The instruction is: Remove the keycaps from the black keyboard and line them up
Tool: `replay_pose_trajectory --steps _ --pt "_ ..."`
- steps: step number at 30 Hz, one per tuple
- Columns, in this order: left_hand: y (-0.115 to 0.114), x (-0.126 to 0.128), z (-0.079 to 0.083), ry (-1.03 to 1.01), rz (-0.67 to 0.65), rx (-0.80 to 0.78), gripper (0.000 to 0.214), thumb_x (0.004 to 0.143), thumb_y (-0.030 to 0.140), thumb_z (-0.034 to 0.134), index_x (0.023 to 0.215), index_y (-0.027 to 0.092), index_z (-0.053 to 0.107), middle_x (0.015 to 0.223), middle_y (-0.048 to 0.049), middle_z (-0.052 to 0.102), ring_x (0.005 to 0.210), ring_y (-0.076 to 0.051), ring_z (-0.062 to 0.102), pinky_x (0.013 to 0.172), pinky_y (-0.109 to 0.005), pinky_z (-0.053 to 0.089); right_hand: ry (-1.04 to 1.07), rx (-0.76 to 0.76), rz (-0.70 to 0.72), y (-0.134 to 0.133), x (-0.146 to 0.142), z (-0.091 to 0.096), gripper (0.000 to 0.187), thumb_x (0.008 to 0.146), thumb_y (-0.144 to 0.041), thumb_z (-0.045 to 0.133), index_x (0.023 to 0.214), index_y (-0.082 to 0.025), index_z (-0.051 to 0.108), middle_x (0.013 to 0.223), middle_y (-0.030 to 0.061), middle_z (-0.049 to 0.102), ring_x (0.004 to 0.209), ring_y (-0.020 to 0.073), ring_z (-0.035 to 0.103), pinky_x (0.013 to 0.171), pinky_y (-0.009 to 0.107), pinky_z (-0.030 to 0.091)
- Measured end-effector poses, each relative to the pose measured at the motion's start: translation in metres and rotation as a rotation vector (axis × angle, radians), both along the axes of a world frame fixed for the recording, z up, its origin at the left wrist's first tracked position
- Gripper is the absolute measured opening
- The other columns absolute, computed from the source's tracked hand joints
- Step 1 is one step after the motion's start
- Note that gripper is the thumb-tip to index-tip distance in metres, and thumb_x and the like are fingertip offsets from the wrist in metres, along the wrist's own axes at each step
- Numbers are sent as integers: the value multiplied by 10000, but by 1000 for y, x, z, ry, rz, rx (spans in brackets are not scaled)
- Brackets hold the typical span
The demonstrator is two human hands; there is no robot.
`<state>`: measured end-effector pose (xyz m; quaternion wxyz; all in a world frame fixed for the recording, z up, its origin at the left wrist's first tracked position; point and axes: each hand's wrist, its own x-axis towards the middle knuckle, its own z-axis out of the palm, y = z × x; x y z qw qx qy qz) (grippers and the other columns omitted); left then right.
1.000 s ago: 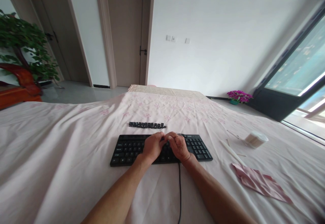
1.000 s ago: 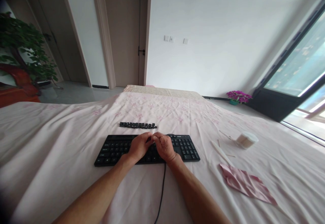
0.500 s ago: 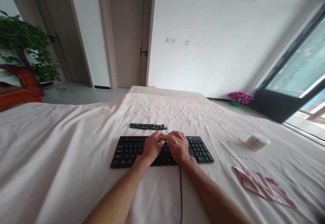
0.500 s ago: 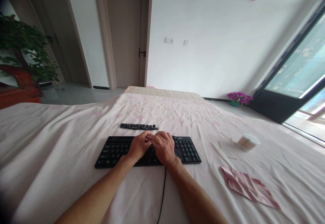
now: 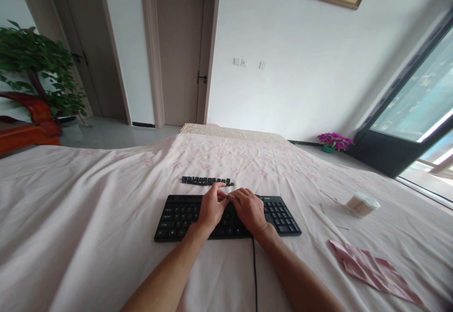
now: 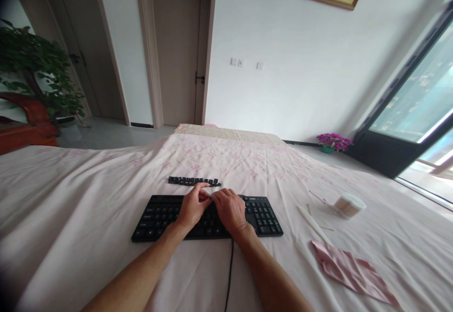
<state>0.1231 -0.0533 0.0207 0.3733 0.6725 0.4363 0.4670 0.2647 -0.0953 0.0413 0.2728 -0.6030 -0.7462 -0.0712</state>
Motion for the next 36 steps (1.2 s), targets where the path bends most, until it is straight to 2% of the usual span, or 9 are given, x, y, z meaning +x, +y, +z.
replay_pose_trajectory --steps 4,8,11,16,23,36 --pt "2 1 -3 16 2 8 414 713 74 606 1103 200 547 765 24 625 701 -105 614 720 -228 500 39 -45 -18 4 3 -1 194 912 -338 501 854 -253 666 843 26 693 823 180 597 717 260 394" --pt "2 2 -5 32 9 11 460 706 30 570 1133 198 538 835 7 627 665 -89 595 709 -223 494 80 -53 -83 17 9 5 194 905 -328 494 862 -242 663 879 28 698 865 183 607 717 258 385" --pt "2 2 -4 65 6 28 427 724 37 557 1120 194 553 848 -1 631 664 -90 592 710 -226 492 126 -93 -188 36 19 12 228 899 -351 480 875 -240 677 895 28 702 871 189 615 687 258 379" --pt "2 1 -4 127 0 82 365 726 30 545 1050 188 601 865 -16 649 737 -111 611 739 -238 492 98 -266 -312 73 32 17 244 879 -358 486 945 -259 698 916 25 712 869 193 632 648 254 366" --pt "3 2 -5 139 -35 108 325 722 10 526 978 175 638 925 -38 659 783 -121 621 770 -245 495 28 -334 -287 101 33 13 211 840 -320 527 915 -269 716 916 32 716 883 203 630 665 261 370" --pt "1 1 -2 137 -56 104 294 720 17 518 933 172 649 923 -35 652 759 -119 617 761 -243 496 -17 -388 -276 111 36 0 219 829 -342 537 924 -278 723 956 46 710 920 216 625 697 274 378"
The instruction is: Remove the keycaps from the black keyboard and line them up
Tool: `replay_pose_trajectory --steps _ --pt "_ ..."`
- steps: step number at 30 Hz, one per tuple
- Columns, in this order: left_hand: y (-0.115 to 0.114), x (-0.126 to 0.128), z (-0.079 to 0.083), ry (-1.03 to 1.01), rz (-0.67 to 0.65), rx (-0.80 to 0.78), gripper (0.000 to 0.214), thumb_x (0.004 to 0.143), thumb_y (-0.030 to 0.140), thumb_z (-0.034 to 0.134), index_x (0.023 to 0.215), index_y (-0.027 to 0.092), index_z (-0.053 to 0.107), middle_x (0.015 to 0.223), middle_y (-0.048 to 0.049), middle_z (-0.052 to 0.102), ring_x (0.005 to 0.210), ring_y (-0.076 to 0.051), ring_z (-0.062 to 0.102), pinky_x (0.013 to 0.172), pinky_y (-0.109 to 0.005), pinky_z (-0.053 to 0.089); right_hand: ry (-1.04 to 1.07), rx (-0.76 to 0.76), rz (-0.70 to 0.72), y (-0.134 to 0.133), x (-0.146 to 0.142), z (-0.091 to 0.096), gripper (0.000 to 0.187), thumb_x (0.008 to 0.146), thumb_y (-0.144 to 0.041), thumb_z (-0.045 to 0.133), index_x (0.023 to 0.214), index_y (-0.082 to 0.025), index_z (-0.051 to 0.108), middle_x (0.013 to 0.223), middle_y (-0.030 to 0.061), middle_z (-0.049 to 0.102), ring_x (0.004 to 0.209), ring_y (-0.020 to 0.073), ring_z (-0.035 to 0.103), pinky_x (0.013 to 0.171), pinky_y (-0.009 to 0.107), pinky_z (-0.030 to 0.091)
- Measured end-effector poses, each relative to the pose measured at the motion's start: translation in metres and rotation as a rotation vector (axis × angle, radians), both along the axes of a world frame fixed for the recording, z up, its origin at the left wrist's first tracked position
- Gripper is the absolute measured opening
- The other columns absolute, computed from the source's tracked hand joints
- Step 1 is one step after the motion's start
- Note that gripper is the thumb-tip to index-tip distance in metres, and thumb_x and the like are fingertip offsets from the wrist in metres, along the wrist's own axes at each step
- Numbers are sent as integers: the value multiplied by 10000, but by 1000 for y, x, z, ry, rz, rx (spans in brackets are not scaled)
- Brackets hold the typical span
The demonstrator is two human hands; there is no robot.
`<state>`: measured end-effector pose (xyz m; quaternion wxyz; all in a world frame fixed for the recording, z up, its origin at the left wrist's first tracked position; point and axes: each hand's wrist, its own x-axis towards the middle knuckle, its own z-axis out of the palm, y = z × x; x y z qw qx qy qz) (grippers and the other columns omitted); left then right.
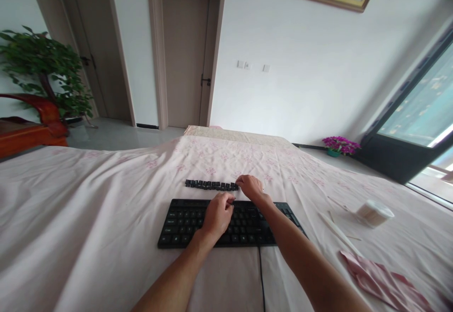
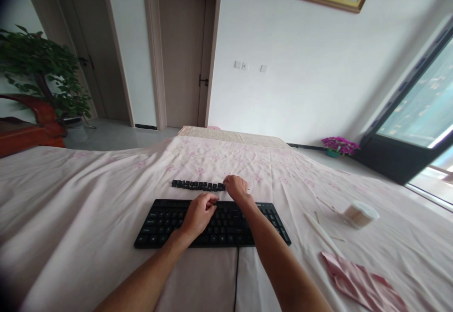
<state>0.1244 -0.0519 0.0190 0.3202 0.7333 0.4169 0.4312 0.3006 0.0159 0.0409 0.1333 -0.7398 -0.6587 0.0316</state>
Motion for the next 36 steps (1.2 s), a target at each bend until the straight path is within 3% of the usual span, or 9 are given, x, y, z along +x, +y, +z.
replay_pose_trajectory --steps 6,10,14,19,22,28,36 --pt "2 0 -3 20 8 22 272 721 25 522 905 175 653 908 -34 649 791 -134 617 768 -251 493 22 2 -5 -3 -2 3 236 840 -352 530 902 -242 730 928 69 715 901 223 635 687 264 385" --pt "1 0 -3 31 3 26 238 728 36 533 873 176 658 890 -30 646 774 -132 610 759 -251 490 57 59 6 -12 -4 15 358 913 -407 421 901 -198 712 933 92 711 887 222 637 707 269 397" --pt "0 0 -3 56 11 11 242 731 43 546 893 181 663 896 -29 648 778 -130 609 771 -255 483 132 166 96 -32 -10 33 509 979 -421 233 915 -219 696 957 43 710 929 174 623 765 242 403" --pt "-1 0 -2 91 3 6 227 746 69 564 913 190 660 903 -20 644 758 -119 603 759 -248 477 272 314 182 -67 -14 47 479 956 -459 292 855 -237 704 763 4 690 743 155 620 675 244 403" --pt "-3 -1 -2 129 1 23 214 753 73 560 902 194 655 897 -13 636 751 -116 596 748 -243 471 393 305 212 -82 -12 43 432 943 -445 335 886 -220 699 715 2 671 646 137 597 620 236 413" --pt "-5 -1 -3 195 5 79 205 761 86 563 904 209 642 910 -10 627 784 -130 591 767 -250 462 723 211 253 -93 -7 26 411 921 -467 390 940 -174 679 786 38 681 713 158 622 581 230 486" --pt "-7 -1 -3 230 -2 90 231 770 89 552 942 223 626 943 -9 624 823 -139 593 802 -256 460 714 226 449 -97 -9 22 350 924 -387 431 815 -170 683 788 38 671 768 162 619 675 248 488"
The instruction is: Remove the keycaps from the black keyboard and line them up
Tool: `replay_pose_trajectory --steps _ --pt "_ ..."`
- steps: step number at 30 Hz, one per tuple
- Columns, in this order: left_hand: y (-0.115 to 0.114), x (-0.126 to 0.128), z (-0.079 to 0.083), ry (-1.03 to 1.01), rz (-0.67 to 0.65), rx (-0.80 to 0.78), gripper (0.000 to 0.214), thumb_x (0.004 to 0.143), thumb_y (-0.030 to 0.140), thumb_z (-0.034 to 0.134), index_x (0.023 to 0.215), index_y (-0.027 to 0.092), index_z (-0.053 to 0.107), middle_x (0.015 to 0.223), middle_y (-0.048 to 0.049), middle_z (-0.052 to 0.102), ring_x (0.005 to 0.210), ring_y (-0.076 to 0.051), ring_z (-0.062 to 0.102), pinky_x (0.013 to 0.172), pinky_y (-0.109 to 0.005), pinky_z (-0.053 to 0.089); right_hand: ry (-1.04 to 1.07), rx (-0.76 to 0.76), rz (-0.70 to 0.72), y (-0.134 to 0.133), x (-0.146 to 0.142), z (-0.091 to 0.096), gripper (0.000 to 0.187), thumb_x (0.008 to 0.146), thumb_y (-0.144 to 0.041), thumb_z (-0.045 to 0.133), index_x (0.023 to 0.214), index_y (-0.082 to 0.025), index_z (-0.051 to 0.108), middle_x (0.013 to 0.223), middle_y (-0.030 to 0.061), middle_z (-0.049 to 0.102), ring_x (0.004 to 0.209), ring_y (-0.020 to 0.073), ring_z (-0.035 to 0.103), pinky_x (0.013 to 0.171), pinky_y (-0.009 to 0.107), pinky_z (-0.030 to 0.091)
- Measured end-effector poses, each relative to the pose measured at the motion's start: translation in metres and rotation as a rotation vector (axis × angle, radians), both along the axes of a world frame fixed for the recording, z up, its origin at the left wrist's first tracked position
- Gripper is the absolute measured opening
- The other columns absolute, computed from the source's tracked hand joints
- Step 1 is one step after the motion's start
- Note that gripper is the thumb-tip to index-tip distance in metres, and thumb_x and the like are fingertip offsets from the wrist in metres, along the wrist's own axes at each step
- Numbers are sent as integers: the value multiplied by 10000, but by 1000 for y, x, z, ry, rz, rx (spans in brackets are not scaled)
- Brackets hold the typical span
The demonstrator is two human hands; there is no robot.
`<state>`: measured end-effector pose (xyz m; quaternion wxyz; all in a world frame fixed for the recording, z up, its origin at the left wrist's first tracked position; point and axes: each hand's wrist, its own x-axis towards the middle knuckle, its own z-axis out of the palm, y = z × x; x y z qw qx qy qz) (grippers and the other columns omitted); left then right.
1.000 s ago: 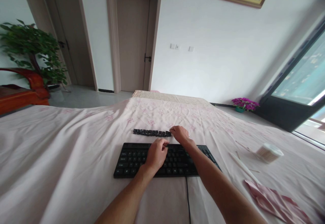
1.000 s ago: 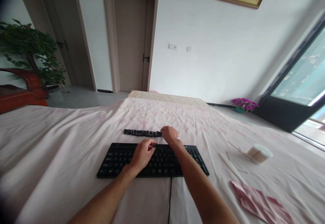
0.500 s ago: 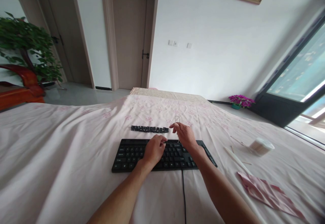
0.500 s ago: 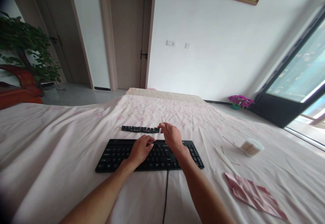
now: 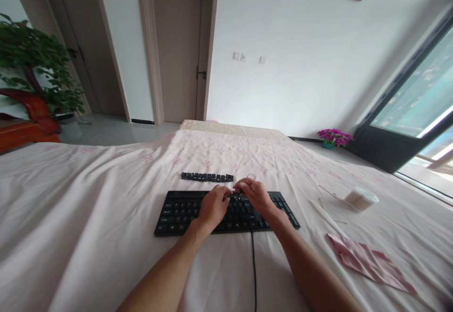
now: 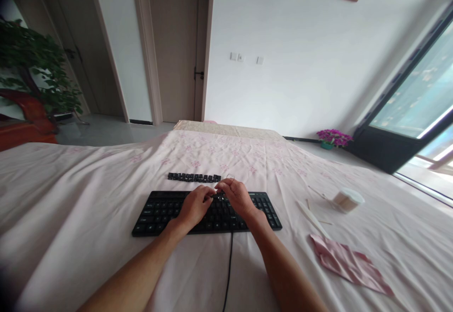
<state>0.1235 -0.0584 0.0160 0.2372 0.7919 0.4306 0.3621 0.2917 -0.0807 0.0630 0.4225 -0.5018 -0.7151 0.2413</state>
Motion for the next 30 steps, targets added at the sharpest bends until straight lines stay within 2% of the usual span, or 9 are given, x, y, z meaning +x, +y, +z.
replay_pose_trajectory --steps 4,13,18,21,24,30 --pt "0 0 0 27 0 9 219 780 89 540 936 218 625 937 -16 622 830 -141 591 793 -251 454 -80 77 91 1 0 -1 332 929 -347 446 768 -179 683 789 35 674 800 162 607 780 272 460" --pt "-5 2 9 155 13 -30 191 816 105 491 894 215 626 926 -31 624 880 -157 597 791 -244 425 -195 26 118 4 5 1 401 939 -406 417 735 -199 693 795 28 697 844 173 608 852 291 438" --pt "-10 4 15 212 3 -28 160 786 161 573 919 224 633 914 -38 637 874 -184 602 766 -259 420 -74 -44 132 2 3 -4 440 944 -446 378 747 -182 669 761 30 683 767 163 626 797 282 469" --pt "-9 10 17 218 20 -36 111 761 231 635 873 228 638 881 -31 646 860 -192 600 742 -263 412 38 -20 83 -1 -2 -11 445 937 -478 367 762 -174 641 715 26 658 739 163 625 764 275 483" --pt "-7 16 18 233 39 -40 98 745 300 668 811 232 639 844 -16 646 822 -187 600 689 -250 394 63 11 20 -4 -6 -17 440 935 -485 366 754 -175 622 706 24 649 716 157 615 741 263 480" --pt "-3 21 15 207 10 -20 231 853 406 522 755 230 634 819 -13 630 749 -160 594 605 -232 331 -6 86 -58 -3 -8 -26 436 951 -457 335 711 -194 586 652 20 597 631 142 577 659 254 470"
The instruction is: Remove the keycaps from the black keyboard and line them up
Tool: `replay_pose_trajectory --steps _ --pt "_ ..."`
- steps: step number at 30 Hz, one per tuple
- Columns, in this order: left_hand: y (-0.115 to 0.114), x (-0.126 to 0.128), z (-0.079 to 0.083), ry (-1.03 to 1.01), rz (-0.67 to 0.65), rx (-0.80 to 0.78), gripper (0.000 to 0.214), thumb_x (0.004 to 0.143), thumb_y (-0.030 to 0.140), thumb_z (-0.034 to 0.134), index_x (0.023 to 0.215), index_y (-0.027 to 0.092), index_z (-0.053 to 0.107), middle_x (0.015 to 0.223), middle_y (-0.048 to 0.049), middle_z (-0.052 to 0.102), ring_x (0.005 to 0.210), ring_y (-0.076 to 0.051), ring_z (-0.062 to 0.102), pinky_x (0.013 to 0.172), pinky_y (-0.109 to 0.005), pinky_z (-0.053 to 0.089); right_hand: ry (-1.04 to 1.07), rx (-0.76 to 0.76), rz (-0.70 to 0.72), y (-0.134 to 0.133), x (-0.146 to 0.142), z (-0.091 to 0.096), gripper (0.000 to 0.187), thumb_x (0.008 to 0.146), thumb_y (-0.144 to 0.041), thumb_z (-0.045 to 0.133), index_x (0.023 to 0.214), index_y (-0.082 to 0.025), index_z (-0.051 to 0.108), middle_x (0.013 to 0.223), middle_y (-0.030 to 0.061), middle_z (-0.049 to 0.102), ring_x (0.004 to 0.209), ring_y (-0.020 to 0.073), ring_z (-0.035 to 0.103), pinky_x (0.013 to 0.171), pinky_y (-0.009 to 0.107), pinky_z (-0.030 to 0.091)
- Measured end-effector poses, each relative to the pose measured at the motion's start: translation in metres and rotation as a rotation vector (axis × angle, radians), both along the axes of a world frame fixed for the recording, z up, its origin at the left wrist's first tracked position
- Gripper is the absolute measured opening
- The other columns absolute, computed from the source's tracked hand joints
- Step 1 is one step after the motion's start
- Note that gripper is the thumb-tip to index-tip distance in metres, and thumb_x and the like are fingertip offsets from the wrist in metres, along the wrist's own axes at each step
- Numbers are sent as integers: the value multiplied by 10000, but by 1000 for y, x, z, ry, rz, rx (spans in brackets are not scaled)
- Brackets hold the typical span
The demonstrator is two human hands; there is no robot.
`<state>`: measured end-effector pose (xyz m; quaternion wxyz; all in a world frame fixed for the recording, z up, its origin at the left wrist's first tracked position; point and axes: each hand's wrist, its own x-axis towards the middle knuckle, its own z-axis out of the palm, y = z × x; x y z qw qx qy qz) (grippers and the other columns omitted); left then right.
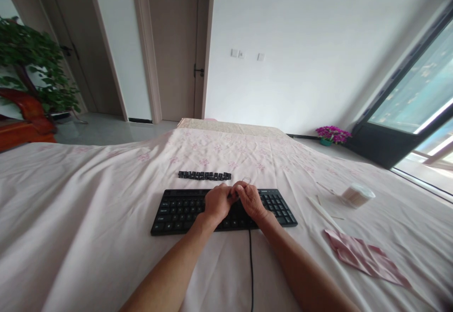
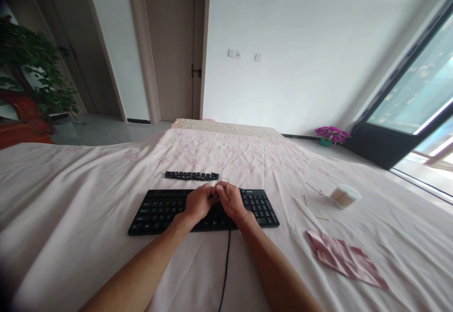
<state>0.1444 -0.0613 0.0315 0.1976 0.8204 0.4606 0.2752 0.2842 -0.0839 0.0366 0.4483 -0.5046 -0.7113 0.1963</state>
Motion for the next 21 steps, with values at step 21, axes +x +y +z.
replay_pose_trajectory --steps 21 --pt "-9 0 0 -151 -100 46 293 909 359 423 736 204 602 758 2 564 709 -130 537 662 -225 369 33 133 -81 -15 -6 2 445 961 -403 306 602 -226 501 628 37 538 648 173 542 722 322 472"
